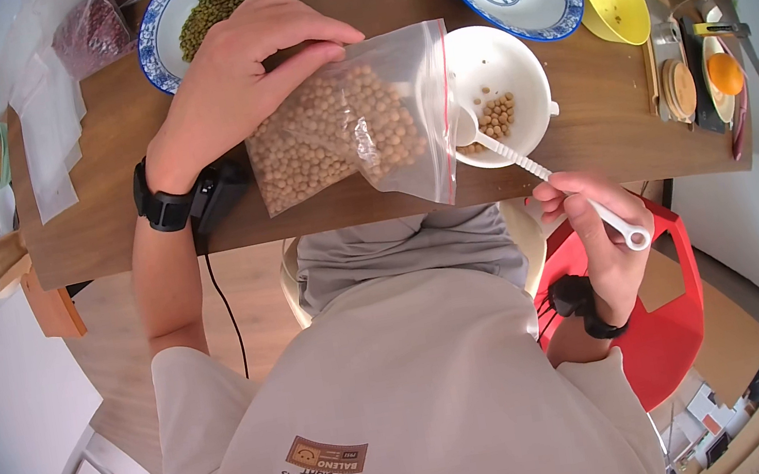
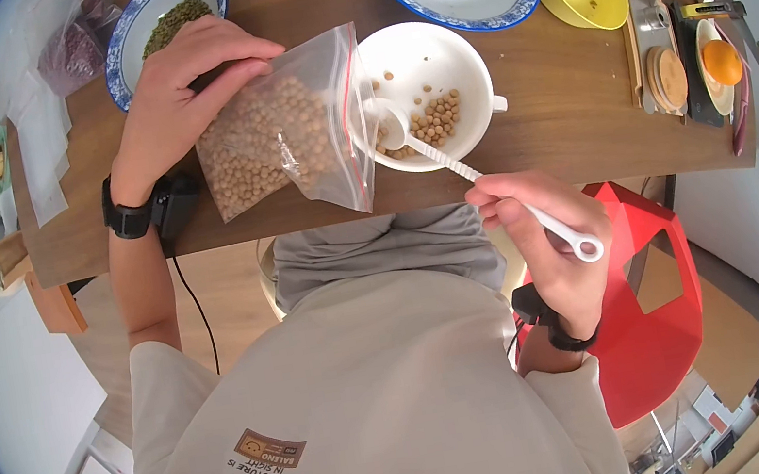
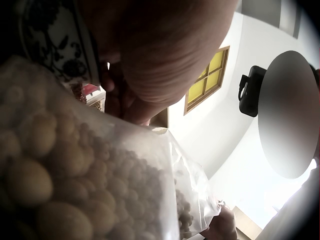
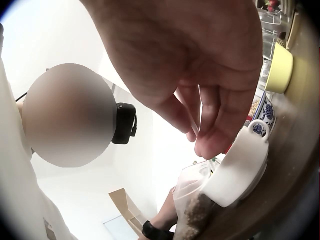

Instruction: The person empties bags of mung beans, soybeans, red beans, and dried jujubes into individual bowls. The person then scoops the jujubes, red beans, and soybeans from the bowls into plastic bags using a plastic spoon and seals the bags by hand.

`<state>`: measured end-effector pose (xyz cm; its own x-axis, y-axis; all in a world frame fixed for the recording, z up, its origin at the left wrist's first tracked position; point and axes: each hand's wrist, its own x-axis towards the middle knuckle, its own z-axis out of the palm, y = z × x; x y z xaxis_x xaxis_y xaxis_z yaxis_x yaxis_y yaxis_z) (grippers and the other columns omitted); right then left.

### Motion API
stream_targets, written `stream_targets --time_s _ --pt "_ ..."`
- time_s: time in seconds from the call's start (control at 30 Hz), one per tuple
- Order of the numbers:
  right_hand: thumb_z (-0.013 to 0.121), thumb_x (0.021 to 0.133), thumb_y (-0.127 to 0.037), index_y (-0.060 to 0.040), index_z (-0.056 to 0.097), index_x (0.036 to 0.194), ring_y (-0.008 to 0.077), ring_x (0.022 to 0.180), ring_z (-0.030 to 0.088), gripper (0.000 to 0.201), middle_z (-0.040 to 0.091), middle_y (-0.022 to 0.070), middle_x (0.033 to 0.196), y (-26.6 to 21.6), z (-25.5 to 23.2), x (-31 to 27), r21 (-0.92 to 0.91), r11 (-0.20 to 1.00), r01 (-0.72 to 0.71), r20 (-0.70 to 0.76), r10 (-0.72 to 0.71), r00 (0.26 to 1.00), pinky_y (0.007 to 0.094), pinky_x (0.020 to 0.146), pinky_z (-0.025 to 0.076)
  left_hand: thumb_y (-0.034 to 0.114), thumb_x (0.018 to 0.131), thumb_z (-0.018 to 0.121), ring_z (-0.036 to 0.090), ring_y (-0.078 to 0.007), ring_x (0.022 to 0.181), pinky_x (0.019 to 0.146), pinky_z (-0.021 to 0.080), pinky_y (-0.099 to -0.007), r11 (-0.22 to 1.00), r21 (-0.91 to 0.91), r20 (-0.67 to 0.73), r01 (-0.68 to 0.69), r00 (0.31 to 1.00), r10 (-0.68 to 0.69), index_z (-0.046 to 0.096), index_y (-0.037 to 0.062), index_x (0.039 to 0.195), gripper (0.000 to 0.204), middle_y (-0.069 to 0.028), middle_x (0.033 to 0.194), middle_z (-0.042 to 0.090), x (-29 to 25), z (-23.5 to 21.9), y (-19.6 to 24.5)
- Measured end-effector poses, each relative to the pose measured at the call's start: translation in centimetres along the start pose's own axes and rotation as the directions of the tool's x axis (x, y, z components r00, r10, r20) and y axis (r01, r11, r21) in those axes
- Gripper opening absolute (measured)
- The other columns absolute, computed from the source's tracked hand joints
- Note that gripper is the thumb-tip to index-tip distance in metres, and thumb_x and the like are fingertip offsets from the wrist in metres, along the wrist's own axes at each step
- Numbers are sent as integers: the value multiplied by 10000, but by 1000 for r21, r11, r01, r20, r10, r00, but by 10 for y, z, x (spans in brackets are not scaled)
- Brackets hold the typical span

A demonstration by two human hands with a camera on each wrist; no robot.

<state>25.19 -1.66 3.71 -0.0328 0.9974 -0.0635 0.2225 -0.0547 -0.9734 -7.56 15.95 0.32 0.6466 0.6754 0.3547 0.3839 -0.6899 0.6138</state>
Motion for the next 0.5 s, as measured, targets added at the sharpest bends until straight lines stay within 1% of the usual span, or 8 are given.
stream_targets --time_s 0.03,0.07,0.13,0.17,0.2,0.3,0.47,0.5 --pt "637 1015 -35 69 720 1157 213 850 723 195 764 171 999 0 1 0 58 998 -19 -17 20 1000 322 745 592 38 915 727 621 -209 885 823 492 -329 1000 -2 -5 -2 1000 2 767 28 1049 141 -41 928 734 0 0 0" --pt "637 1015 -35 69 720 1157 213 850 723 195 764 171 999 0 0 -1 57 998 -19 -13 20 1000 322 745 592 38 915 727 621 -209 885 823 492 -329 1000 -2 -7 1 1000 -1 767 28 1049 141 -41 928 734 -1 0 0" --pt "627 1027 -46 93 708 1166 219 835 723 213 760 186 969 0 -4 -5 103 994 -32 -117 44 992 347 732 602 46 916 728 616 -213 892 819 496 -331 1000 0 4 -11 1000 11 766 32 1049 139 -32 940 736 -1 0 -1" --pt "628 1034 -82 93 709 1162 234 802 715 231 756 203 942 0 -4 -5 78 997 7 -174 7 985 370 710 604 46 916 728 616 -213 892 819 496 -331 1000 1 0 -7 1000 7 766 32 1049 139 -32 940 736 -1 0 0" --pt "628 1034 -82 93 709 1162 234 802 715 231 756 203 942 0 -6 -7 77 997 7 -170 6 985 370 710 604 48 916 729 615 -215 894 817 498 -327 1000 3 4 0 1000 0 767 34 1048 138 -30 946 737 0 -1 0" --pt "638 1038 -163 84 704 1128 267 766 702 271 745 236 948 -2 -11 -12 111 988 109 -242 -79 967 386 695 600 48 914 730 616 -217 898 815 502 -323 1000 1 8 14 1000 -14 768 36 1046 138 -27 958 738 -1 -1 1" --pt "657 1023 -140 71 717 1120 245 753 690 240 733 206 896 -12 6 -10 182 965 187 -198 -150 969 372 679 584 39 908 733 623 -217 905 817 506 -323 1000 0 10 8 1000 -8 768 34 1046 143 -35 967 739 -1 0 -1" --pt "674 1000 -112 65 726 1119 239 748 684 219 730 195 890 -15 9 -3 74 966 246 -37 -244 969 359 672 572 36 907 733 626 -215 907 816 505 -323 1000 2 7 21 1000 -21 768 33 1047 144 -42 968 739 -1 0 1"
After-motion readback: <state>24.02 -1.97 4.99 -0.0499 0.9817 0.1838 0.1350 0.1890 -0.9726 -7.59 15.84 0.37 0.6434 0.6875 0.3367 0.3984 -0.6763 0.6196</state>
